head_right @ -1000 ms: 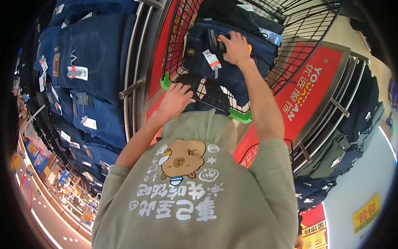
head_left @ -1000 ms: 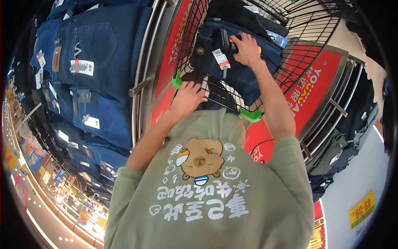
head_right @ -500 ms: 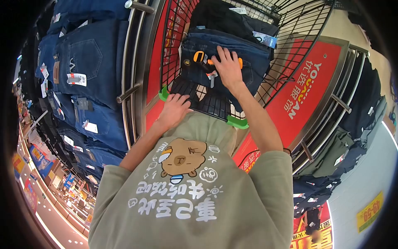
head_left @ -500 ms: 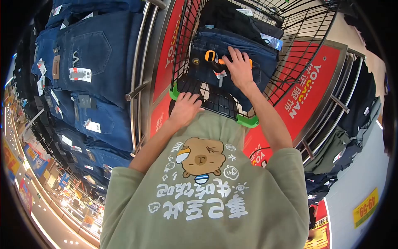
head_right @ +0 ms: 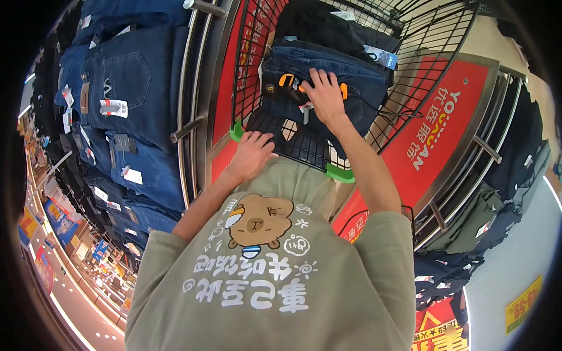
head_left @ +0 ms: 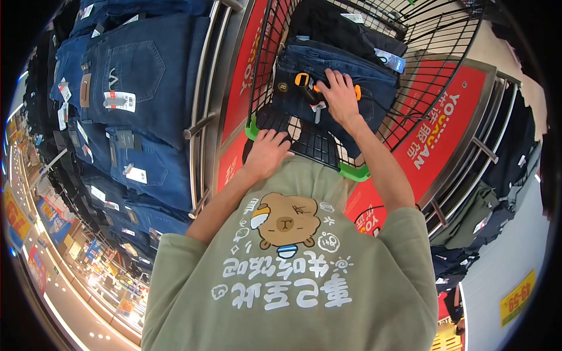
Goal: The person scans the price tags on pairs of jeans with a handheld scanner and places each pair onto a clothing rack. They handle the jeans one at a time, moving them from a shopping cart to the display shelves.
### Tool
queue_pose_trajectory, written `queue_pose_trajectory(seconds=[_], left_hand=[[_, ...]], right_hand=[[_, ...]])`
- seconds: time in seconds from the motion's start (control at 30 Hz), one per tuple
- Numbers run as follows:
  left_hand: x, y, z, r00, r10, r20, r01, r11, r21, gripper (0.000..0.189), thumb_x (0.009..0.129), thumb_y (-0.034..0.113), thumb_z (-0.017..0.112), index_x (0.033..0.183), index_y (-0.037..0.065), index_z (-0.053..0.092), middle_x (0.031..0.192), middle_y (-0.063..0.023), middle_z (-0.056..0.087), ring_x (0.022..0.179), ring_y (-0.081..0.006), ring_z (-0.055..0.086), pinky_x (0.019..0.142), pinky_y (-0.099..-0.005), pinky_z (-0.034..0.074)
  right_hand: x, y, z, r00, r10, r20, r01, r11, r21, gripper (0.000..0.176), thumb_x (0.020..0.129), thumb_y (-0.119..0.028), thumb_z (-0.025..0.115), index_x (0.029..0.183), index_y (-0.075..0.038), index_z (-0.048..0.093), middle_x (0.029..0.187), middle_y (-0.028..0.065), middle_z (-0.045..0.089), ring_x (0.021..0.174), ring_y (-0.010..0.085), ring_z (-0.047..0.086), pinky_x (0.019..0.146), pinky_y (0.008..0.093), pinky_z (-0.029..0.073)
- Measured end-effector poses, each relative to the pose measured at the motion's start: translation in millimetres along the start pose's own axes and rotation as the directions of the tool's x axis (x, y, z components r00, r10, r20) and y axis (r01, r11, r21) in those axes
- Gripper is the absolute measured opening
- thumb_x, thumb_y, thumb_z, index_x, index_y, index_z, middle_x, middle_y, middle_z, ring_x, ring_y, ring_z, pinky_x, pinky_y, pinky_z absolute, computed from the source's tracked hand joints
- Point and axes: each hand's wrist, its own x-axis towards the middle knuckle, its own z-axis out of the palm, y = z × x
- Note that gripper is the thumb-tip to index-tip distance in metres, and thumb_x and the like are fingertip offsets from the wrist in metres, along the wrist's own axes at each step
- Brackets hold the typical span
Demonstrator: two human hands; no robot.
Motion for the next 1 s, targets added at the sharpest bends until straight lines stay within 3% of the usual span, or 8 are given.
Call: queue_pose_trajectory(seconds=[0.07, 0.13, 0.23, 0.37, 0.63, 0.77, 0.87, 1.0], left_hand=[[-1.1, 0.2, 0.2, 1.0, -0.001, -0.013, 0.001, 1.0, 0.0, 0.027, 0.088, 0.029, 0.055, 0.098, 0.005, 0.059, 0.117, -0.0121, 0.056, 0.102, -0.0275, 0.05, 0.09, -0.0418, 0.036], [-1.6, 0.4, 2.1, 1.0, 0.0, -0.029, 0.0, 1.0, 0.001, 0.026, 0.088, 0.029, 0.055, 0.097, 0.005, 0.059, 0.116, -0.0121, 0.056, 0.101, -0.0275, 0.05, 0.09, -0.0418, 0.036], [-2.5, -0.8, 4.6, 0.998, 0.007, -0.059, -0.005, 1.0, 0.029, 0.026, 0.089, 0.033, 0.055, 0.093, 0.009, 0.06, 0.109, -0.009, 0.056, 0.099, -0.026, 0.05, 0.09, -0.0409, 0.035], [-1.0, -0.2, 3.6, 0.998, 0.009, -0.057, -0.007, 1.0, 0.031, 0.025, 0.088, 0.033, 0.056, 0.093, 0.01, 0.061, 0.107, -0.0084, 0.056, 0.098, -0.0253, 0.05, 0.09, -0.0402, 0.036], [-1.8, 0.6, 9.1, 0.998, -0.004, -0.07, 0.008, 0.999, 0.047, 0.016, 0.082, 0.024, 0.061, 0.092, 0.011, 0.061, 0.105, -0.0069, 0.056, 0.098, -0.0238, 0.05, 0.09, -0.039, 0.036], [-0.7, 0.9, 8.8, 0.999, -0.015, -0.037, 0.015, 1.0, 0.015, 0.016, 0.079, 0.018, 0.062, 0.092, 0.009, 0.06, 0.114, -0.007, 0.057, 0.1, -0.0238, 0.05, 0.089, -0.0395, 0.037], [-0.4, -0.8, 11.5, 0.999, 0.004, -0.053, -0.003, 0.999, 0.033, 0.016, 0.079, 0.019, 0.062, 0.092, 0.01, 0.06, 0.112, -0.0068, 0.057, 0.1, -0.0237, 0.05, 0.089, -0.0394, 0.037], [0.0, -1.1, 11.9, 0.998, 0.014, -0.061, -0.011, 0.999, 0.046, 0.015, 0.079, 0.02, 0.062, 0.091, 0.011, 0.06, 0.112, -0.0067, 0.057, 0.1, -0.0237, 0.05, 0.089, -0.0395, 0.037]], right_hand=[[0.6, -1.2, -0.3, 1.0, 0.005, -0.021, -0.006, 0.999, -0.049, 0.058, 0.058, -0.005, 0.075, 0.112, -0.018, 0.06, 0.129, 0.0154, 0.047, 0.118, 0.0299, 0.044, 0.099, 0.0425, 0.034], [12.0, 4.1, -5.5, 0.99, 0.039, 0.133, -0.048, 0.997, 0.066, 0.061, 0.058, -0.007, 0.076, 0.115, -0.02, 0.06, 0.124, 0.0126, 0.049, 0.115, 0.0286, 0.045, 0.093, 0.0417, 0.036], [38.7, 13.9, -19.3, 0.941, -0.065, 0.332, 0.085, 0.995, -0.045, 0.051, 0.062, -0.017, 0.078, 0.11, -0.023, 0.062, 0.114, 0.0088, 0.05, 0.111, 0.0261, 0.046, 0.09, 0.0426, 0.037], [21.6, 13.5, 10.9, 0.97, -0.201, 0.136, 0.204, 0.979, -0.009, 0.042, 0.07, -0.012, 0.069, 0.11, -0.022, 0.062, 0.107, 0.0059, 0.049, 0.102, 0.0237, 0.05, 0.083, 0.0384, 0.04], [-14.8, -6.9, -12.5, 0.97, -0.231, 0.075, 0.227, 0.972, 0.061, 0.04, 0.07, -0.011, 0.069, 0.108, -0.02, 0.058, 0.108, 0.0034, 0.048, 0.097, 0.0221, 0.05, 0.08, 0.0352, 0.038], [-36.4, -14.0, -17.0, 0.958, -0.286, 0.037, 0.285, 0.958, 0.026, 0.034, 0.071, -0.013, 0.067, 0.105, -0.017, 0.06, 0.123, 0.0065, 0.048, 0.108, 0.0253, 0.048, 0.093, 0.0409, 0.037], [-41.0, -17.9, -21.8, 0.99, -0.129, 0.05, 0.129, 0.992, 0.002, 0.032, 0.072, -0.01, 0.065, 0.104, -0.009, 0.06, 0.143, 0.0107, 0.037, 0.13, 0.0313, 0.037, 0.11, 0.0504, 0.025], [-42.1, -3.0, -13.5, 1.0, 0.01, 0.01, -0.01, 1.0, 0.002, 0.04, 0.07, -0.006, 0.066, 0.11, -0.01, 0.059, 0.143, 0.0142, 0.036, 0.132, 0.0317, 0.034, 0.11, 0.0494, 0.025]])
